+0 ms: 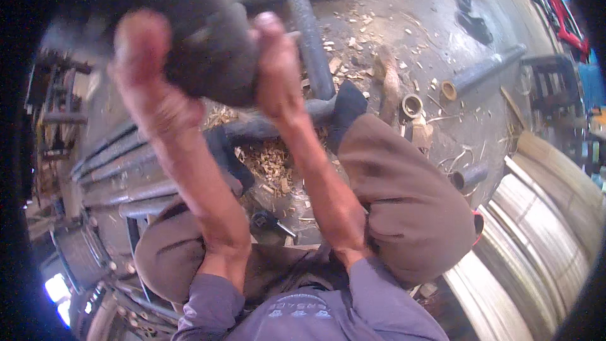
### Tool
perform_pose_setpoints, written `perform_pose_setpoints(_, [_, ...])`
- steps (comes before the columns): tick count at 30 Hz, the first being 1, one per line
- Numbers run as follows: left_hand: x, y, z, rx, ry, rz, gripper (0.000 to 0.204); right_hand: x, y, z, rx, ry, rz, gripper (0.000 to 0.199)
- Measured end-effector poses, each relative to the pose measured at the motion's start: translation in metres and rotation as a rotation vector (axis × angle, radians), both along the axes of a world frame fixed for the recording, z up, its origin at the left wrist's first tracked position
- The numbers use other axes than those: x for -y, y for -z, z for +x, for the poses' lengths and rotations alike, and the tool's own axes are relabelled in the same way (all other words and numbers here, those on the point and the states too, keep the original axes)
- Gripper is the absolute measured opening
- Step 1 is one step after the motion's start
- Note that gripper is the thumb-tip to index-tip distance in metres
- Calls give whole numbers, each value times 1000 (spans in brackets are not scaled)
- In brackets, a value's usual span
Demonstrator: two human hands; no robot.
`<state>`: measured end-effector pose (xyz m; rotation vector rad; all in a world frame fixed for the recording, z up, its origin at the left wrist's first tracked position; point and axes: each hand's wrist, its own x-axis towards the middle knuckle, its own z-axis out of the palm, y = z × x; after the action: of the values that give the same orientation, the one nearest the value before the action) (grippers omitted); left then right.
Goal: The person sits on the floor and assembles bamboo poles into a ladder-like structure. They fit poles into joints, tap them with a wooden mallet, and use a hand saw to trim ends for a snug fit.
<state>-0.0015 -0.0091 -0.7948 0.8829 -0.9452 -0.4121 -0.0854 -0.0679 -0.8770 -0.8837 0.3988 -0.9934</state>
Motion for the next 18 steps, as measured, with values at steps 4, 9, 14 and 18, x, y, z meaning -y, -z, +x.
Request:
perform_pose_setpoints(4, [18, -31, -48, 59, -79, 63, 72, 20, 7, -16, 111, 47, 80, 55])
perform_pose_setpoints(9, [9, -13, -19, 4, -13, 19, 76, -8, -14, 0, -38, 63, 70, 56])
perform_pose_setpoints(14, [10, -9, -6, 11, -75, 4, 81, 13, 21, -6, -56, 22, 59, 54])
perform_pose_setpoints(18, [18, -18, -21, 143, -289, 142, 84, 0, 18, 1, -61, -27, 87, 57])
